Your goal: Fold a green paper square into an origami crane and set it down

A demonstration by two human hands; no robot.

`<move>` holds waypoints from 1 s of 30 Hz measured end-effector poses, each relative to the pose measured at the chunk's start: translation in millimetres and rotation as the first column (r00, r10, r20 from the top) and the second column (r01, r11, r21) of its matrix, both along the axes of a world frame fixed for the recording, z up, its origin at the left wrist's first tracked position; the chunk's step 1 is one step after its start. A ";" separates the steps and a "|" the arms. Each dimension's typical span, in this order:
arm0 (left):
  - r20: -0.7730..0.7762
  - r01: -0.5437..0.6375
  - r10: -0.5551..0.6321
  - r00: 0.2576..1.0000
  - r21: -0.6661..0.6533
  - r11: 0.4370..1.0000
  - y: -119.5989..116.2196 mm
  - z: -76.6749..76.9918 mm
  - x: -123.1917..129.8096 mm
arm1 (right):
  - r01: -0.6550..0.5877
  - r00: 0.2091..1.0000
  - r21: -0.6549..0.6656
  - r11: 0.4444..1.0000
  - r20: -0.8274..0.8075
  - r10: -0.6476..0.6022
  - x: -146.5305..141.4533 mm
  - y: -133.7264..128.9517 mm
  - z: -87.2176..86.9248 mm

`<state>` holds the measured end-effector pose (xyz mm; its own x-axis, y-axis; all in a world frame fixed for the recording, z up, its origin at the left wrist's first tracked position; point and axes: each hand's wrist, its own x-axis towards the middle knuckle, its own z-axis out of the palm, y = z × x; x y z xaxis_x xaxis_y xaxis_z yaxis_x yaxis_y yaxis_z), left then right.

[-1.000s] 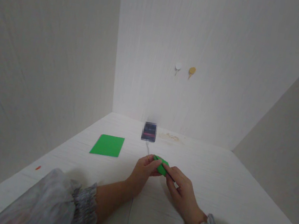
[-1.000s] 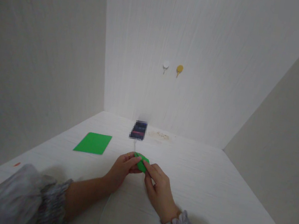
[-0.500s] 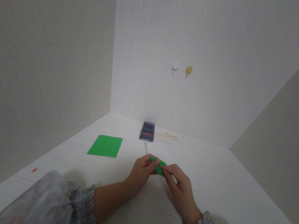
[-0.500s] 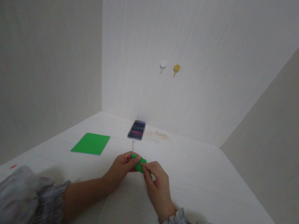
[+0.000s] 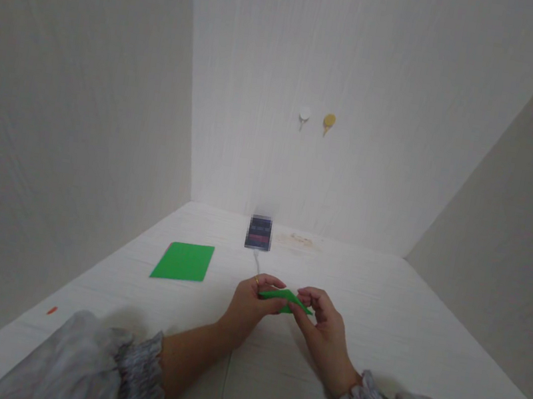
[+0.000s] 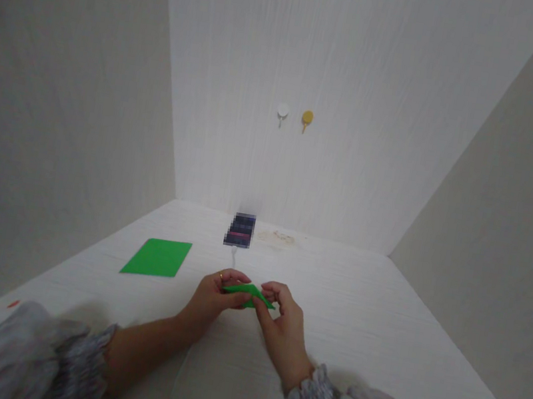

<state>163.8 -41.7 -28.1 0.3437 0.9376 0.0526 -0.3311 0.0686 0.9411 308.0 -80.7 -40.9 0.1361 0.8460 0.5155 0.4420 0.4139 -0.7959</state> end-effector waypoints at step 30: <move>0.084 0.069 -0.060 0.995 -0.107 0.992 4.4 -8.5 -1.9 | -0.127 0.939 -0.107 0.986 -0.333 0.085 3.9 -1.3 12.2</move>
<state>161.9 -37.4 -36.5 0.4021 0.9154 -0.0191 -0.3973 0.1933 0.8971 311.9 -82.0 -28.6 0.1851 0.9193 0.3472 0.1088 0.3320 -0.9370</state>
